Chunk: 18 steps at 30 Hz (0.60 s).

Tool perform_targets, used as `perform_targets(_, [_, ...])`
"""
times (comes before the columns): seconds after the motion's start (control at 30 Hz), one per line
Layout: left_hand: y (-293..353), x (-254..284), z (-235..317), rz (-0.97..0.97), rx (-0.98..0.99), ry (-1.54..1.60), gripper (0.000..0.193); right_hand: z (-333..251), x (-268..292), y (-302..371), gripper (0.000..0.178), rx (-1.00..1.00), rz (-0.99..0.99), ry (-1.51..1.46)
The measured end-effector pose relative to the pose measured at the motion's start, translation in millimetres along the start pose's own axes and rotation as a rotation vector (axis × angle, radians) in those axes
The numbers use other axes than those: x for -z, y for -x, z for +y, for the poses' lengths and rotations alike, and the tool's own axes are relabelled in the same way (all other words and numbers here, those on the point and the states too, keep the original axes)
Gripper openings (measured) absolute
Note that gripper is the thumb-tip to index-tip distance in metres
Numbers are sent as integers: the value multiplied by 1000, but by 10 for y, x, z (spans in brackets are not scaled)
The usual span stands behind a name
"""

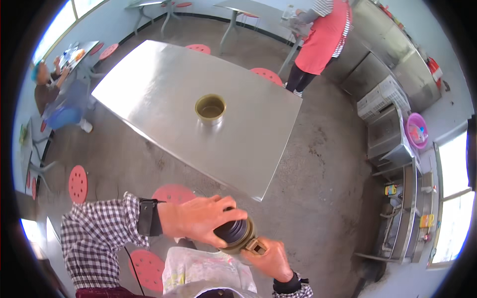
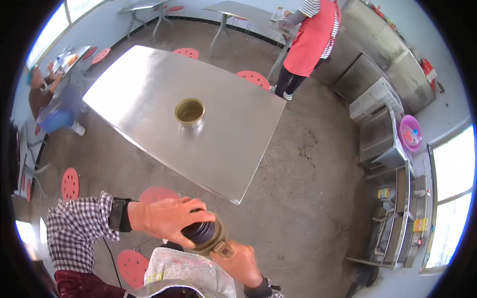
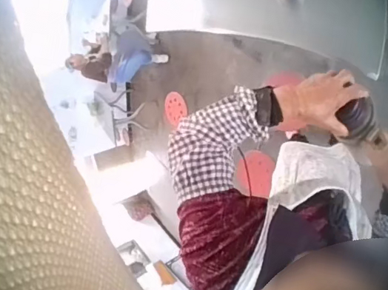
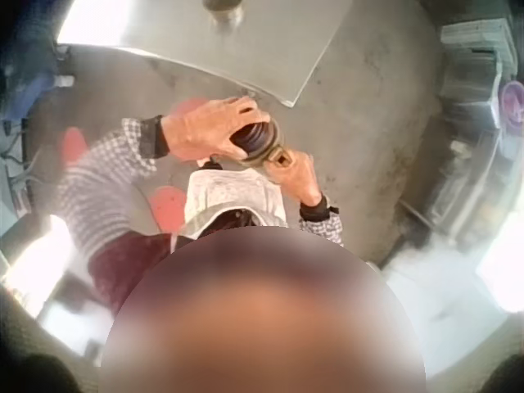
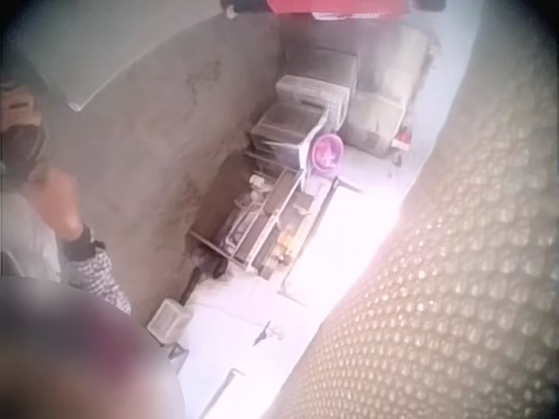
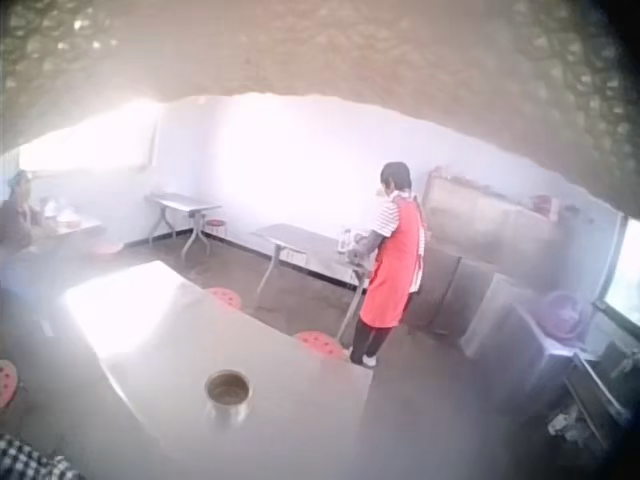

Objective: The person pours water from a thermos into a cup, retrieves a plastic bag and a metal bowl from a cabinet, and washes the bowl and a spoon in a sink. They then receive soup in the bowl from another person, place an onion into the plastic bag, and uncover a basket of buns.

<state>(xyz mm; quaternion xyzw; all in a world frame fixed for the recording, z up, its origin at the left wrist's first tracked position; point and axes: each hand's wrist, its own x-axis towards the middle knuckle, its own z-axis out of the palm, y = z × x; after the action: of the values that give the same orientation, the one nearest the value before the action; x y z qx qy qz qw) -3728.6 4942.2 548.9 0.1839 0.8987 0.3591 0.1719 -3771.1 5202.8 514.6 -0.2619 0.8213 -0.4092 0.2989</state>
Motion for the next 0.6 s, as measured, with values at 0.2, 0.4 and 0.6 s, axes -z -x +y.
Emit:
perform_targets(0.2, [-524, 391, 454, 19, 498, 123, 76, -357, 774, -238, 32, 127, 2, 271])
perform_targets(0.4, [-663, 600, 326, 264, -131, 42, 92, -703, 1317, -538, 27, 203, -8, 369])
perform_targets(0.6, [-645, 1031, 252, 302, -94, -127, 80, -1053, 1573, -1005, 31, 253, -92, 481])
